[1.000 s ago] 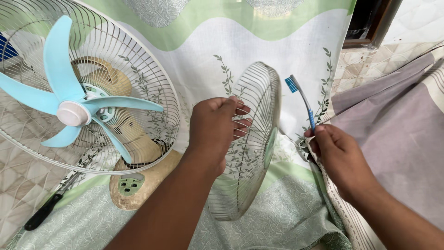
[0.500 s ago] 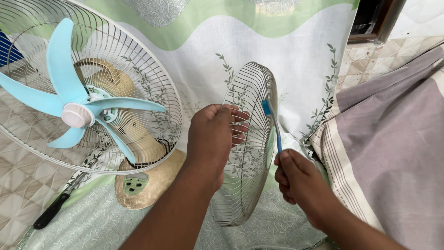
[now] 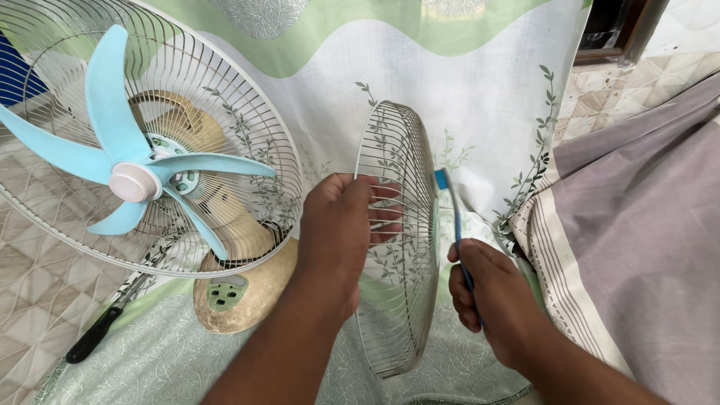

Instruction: The person services a table fan on a bed. They lift the front grille guard off the fan, scrub the grille wires with a toothbrush, detach the grille ring and center cap, then reposition the grille onto the fan and use a screwdriver to tighten the grille fastener at the top.

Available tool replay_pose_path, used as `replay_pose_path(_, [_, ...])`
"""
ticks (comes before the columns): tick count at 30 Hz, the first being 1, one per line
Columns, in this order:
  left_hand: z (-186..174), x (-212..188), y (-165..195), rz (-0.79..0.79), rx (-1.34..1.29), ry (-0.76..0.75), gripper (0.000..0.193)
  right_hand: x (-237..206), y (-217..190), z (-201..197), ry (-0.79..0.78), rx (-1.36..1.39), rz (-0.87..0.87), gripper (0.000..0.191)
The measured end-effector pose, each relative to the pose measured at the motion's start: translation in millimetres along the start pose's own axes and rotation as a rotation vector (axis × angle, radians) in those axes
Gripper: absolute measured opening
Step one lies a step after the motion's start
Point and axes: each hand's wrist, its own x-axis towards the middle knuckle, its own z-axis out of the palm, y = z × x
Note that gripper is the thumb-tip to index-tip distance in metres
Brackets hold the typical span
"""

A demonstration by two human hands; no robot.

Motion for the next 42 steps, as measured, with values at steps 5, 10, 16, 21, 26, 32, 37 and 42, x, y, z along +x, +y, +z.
replay_pose_path(5, [-2,-3,-3,-0.031,-0.035,0.015,0.024,-3,10,9,0.008,-0.060,0.068,0.029])
replay_pose_path(10, [-15,-3,-4,-0.041,0.013,-0.020,0.039,-5,12,7,0.022,-0.071,0.160,0.028])
replay_pose_path(16, [-20,-8,-7,0.012,-0.092,-0.112,0.045,-3,-27,12,-0.059,-0.079,0.059,0.031])
replay_pose_path(21, [-20,-19,-1,-0.170,-0.253,-0.139,0.071,-10,-48,19,-0.108,-0.100,0.112,0.031])
replay_pose_path(26, [-15,-13,11,-0.290,-0.153,-0.082,0.064,-17,-40,20,-0.105,-0.085,0.246,0.030])
replay_pose_path(32, [-11,-5,11,-0.274,-0.125,-0.041,0.056,-21,-41,13,-0.063,-0.125,0.250,0.030])
replay_pose_path(37, [-10,-7,6,-0.245,-0.100,-0.064,0.056,-31,-58,11,-0.086,-0.044,0.231,0.031])
replay_pose_path(42, [-10,-11,2,-0.251,-0.116,-0.074,0.057,-40,-56,18,-0.067,-0.097,0.269,0.030])
